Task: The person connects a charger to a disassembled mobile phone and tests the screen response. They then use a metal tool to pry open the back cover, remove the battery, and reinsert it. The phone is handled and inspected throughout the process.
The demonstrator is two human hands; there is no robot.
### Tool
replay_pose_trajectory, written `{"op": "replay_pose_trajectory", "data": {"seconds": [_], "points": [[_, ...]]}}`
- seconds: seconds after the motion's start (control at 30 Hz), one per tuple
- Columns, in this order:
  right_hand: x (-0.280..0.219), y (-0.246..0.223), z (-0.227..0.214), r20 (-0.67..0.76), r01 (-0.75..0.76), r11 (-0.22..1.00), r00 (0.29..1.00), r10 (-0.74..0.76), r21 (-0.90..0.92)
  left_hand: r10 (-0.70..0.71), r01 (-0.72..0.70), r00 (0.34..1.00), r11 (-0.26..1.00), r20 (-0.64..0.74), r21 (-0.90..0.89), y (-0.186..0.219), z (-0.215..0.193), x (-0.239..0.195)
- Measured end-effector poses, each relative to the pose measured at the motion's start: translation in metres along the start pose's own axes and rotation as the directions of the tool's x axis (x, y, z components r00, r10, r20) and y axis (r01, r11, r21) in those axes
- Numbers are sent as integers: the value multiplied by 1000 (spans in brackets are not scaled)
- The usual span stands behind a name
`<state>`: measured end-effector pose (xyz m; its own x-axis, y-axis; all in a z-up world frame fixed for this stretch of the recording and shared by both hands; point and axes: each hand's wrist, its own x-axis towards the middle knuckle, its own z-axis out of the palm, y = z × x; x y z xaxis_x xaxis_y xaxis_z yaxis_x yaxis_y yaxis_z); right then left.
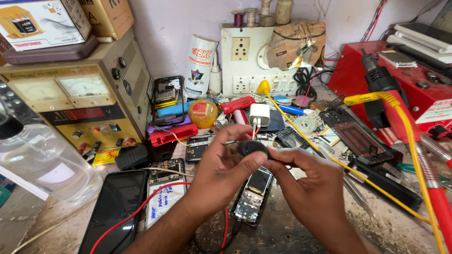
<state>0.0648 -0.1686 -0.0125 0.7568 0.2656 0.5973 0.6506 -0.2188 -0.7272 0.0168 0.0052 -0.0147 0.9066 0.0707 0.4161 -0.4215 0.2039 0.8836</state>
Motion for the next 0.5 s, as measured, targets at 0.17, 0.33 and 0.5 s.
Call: {"op": "replay_pose_trajectory", "data": {"seconds": [0.17, 0.33, 0.5], "points": [[5, -5, -3, 150, 62, 993, 986, -77, 102, 307, -270, 951, 781, 31, 563, 20, -9, -3], [7, -15, -1, 148, 146, 988, 977, -153, 58, 152, -148, 988, 888, 25, 435, 25, -9, -5], [1, -24, 3, 37, 390, 906, 920, -390, -162, 129, -144, 988, 963, 80, 227, 26, -5, -7]]}}
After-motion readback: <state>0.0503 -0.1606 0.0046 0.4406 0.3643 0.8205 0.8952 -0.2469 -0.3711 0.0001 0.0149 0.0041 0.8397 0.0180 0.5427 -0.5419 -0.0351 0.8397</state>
